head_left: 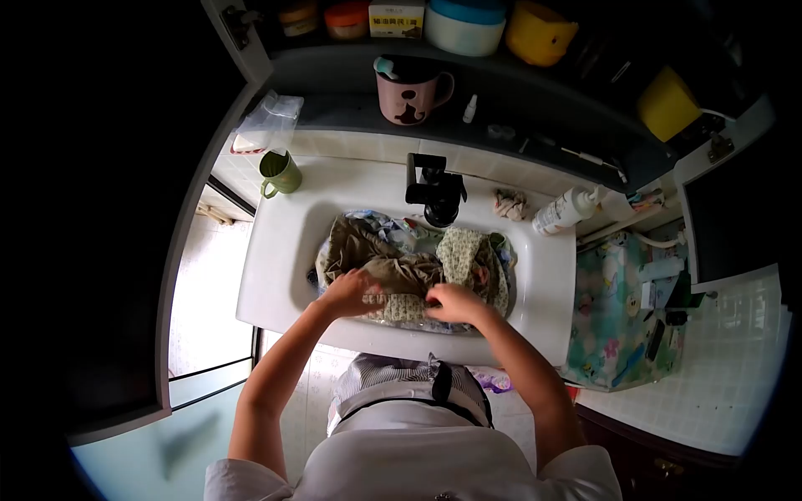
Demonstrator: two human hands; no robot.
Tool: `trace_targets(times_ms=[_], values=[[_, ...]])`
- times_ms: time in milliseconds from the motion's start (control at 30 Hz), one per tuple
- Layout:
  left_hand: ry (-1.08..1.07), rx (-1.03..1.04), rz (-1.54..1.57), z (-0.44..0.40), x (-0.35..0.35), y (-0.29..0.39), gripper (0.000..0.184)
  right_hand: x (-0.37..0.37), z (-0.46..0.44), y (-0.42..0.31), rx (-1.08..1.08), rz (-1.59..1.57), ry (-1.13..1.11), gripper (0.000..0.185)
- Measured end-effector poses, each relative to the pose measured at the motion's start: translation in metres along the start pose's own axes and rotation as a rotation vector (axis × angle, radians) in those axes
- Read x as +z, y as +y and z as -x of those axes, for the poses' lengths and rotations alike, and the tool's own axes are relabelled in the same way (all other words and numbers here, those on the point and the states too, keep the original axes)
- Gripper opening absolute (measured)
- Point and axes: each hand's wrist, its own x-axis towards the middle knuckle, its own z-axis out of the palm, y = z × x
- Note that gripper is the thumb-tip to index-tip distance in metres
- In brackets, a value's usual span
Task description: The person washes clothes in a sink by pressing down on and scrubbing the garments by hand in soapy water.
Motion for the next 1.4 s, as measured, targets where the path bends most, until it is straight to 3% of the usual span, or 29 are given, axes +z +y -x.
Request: trace_targets(times_ms=[67,167,233,300,467,800,833,867,1000,1100,1200,1300,1367,1400], values=[[0.252,0.067,0.142,-0.002,0.003,0.016,0.058,-0.009,-0.002,-0.016,0.014,-0.146,0.212,0.032],[0.508,0.036,-0.088,-0.043,0.036,0.017,0.056,0.014,-0.042,-0.009,-0.044,-0.036,0.574,0.033],[0.455,-0.027,-0.162,-0.068,0.066,0.021,0.062,0.043,-0.047,0.003,0.114,0.217,0.410,0.052],[0.547,-0.024,-0.188,-0.076,0.086,0.015,0.063,0.071,-0.053,0.015,0.162,0.260,0.385,0.055],[0.607,-0.006,-0.241,-0.082,0.099,0.014,0.064,0.092,-0.055,0.023,0.106,0.425,0.514,0.057],[0.657,-0.024,-0.225,-0.108,0.099,0.003,0.069,0.101,-0.088,0.035,0.175,0.470,0.345,0.057],[0.629,-0.033,-0.206,-0.112,0.099,0.001,0.069,0.104,-0.091,0.039,0.187,0.455,0.312,0.057],[0.601,-0.045,-0.187,-0.115,0.100,-0.002,0.068,0.109,-0.093,0.042,0.134,0.488,0.445,0.052],[0.368,-0.131,-0.141,-0.128,0.097,-0.010,0.062,0.097,-0.101,0.044,0.147,0.312,0.352,0.034],[0.191,-0.195,-0.131,-0.135,0.095,-0.016,0.059,0.092,-0.108,0.045,0.283,0.192,0.095,0.034],[0.047,-0.226,-0.222,-0.137,0.087,-0.015,0.057,0.102,-0.111,0.052,0.236,0.296,0.172,0.033],[0.053,-0.184,-0.181,-0.124,0.072,-0.005,0.059,0.108,-0.106,0.056,0.164,0.414,0.290,0.035],[0.232,-0.074,-0.149,-0.117,0.083,-0.012,0.068,0.108,-0.096,0.056,0.112,0.494,0.364,0.044],[0.347,0.012,-0.161,-0.109,0.092,-0.018,0.071,0.090,-0.084,0.043,0.143,0.520,0.144,0.055]])
